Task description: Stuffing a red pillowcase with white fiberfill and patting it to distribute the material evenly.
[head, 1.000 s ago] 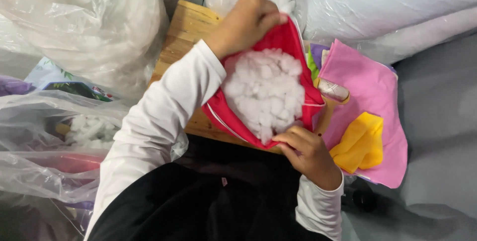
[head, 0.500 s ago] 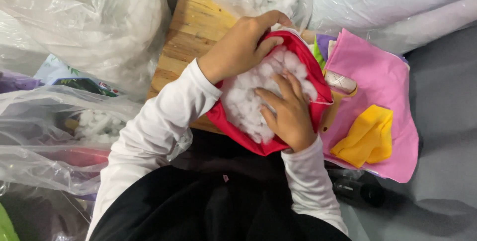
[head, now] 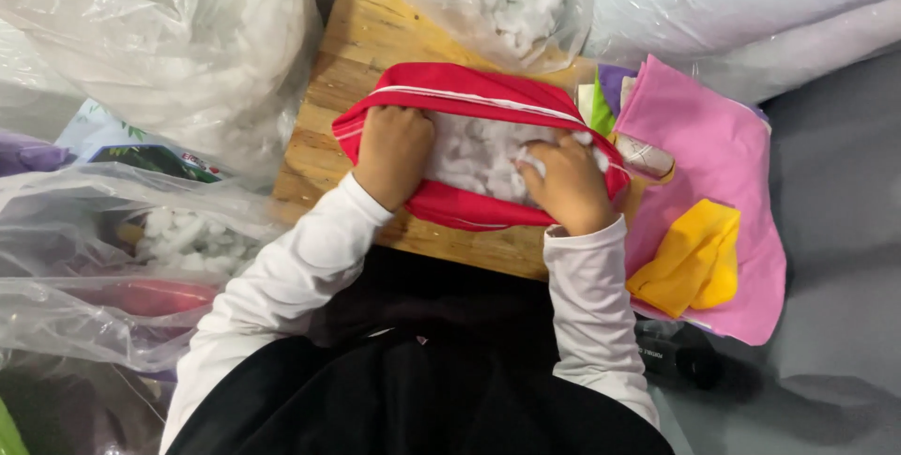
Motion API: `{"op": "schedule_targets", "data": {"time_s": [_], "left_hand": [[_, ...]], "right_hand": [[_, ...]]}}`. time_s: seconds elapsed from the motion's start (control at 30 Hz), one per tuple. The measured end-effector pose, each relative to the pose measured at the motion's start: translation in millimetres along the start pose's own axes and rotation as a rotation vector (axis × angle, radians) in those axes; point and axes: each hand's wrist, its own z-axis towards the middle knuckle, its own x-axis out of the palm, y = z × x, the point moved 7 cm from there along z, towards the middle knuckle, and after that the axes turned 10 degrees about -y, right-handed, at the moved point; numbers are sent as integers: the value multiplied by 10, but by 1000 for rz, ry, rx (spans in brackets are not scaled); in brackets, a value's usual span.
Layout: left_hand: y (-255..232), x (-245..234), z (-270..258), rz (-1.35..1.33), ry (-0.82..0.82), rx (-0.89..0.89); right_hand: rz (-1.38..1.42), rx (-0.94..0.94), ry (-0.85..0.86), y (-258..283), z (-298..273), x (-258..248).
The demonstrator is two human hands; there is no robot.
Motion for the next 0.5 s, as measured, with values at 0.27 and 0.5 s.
{"op": "schedule_targets", "data": {"time_s": [0.27,0.5], "left_hand": [[-95,-1426,412,-695,23,153],[185,-1758,44,-1022,-280,-23]], "right_hand": [[355,-235,-433,869,-259,-1430],[304,-82,-754,638,-613,-1465]]}}
